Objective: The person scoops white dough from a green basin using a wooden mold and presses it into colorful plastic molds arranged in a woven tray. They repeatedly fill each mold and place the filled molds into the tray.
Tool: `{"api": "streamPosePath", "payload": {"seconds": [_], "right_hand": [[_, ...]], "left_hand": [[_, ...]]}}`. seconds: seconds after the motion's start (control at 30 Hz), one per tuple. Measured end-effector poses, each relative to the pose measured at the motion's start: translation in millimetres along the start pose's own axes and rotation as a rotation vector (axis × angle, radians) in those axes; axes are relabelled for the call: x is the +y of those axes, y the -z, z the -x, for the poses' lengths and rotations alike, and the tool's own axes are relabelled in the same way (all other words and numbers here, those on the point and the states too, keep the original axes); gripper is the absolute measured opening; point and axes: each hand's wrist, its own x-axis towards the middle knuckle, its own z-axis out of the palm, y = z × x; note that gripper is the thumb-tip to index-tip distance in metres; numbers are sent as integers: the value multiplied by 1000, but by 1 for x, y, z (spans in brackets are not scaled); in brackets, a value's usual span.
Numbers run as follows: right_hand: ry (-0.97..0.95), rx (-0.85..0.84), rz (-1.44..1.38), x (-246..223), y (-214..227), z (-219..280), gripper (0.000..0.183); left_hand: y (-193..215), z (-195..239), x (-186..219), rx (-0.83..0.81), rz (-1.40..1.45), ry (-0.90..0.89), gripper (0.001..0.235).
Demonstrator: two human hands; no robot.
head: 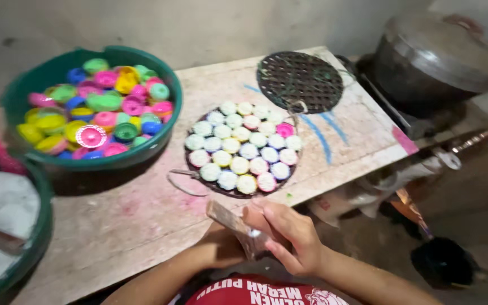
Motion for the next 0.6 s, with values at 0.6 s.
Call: {"api": "streamPosePath", "payload": {"seconds": [0.6], "right_hand": [[-735,-131,-843,150,84,91,101]], "left_hand": [[40,-82,-97,697,1230,35,73]]}}
